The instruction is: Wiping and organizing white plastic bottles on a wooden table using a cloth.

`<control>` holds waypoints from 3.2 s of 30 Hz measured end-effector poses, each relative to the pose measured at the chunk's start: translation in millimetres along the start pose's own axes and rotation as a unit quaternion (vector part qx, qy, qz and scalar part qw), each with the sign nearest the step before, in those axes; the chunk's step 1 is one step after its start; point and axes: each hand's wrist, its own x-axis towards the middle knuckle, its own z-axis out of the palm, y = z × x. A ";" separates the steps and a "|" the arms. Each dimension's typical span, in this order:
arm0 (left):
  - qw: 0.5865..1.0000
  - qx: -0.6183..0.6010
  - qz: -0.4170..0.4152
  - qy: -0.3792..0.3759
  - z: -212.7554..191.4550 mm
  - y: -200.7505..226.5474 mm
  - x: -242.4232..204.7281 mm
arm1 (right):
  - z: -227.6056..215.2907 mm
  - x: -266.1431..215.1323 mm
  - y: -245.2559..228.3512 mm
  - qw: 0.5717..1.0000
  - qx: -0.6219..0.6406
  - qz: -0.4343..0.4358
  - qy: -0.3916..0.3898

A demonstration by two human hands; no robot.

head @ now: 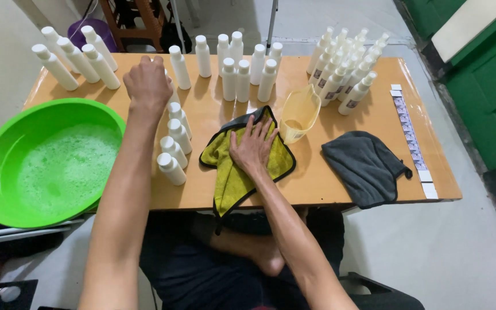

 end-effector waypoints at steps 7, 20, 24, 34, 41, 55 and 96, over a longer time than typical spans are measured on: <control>0.995 -0.046 -0.004 -0.085 43.3 -8.4 13.2 | 11.0 -6.6 2.6 0.997 0.020 -0.008 0.078; 0.983 -0.172 0.015 -0.069 10.4 7.4 4.6 | -13.4 -16.6 -0.8 0.958 0.218 -0.127 0.136; 0.982 -0.180 0.044 -0.045 -24.1 12.2 -1.7 | -52.8 -37.5 -13.1 0.912 0.262 -0.224 0.223; 0.956 -0.223 0.182 0.053 -131.9 63.3 -27.5 | -65.7 -61.3 -8.0 0.866 0.268 -0.270 0.323; 0.914 -0.311 0.250 -0.072 -198.1 109.9 -66.5 | -112.7 -67.2 -25.9 0.823 0.329 -0.221 0.406; 0.852 -0.456 0.222 -0.128 -224.0 108.0 -119.6 | -196.8 -94.4 -39.6 0.799 0.504 -0.171 0.282; 0.806 -0.588 -0.060 -0.008 -149.3 196.2 -279.5 | -254.5 -138.5 -0.8 0.707 0.694 -0.111 0.082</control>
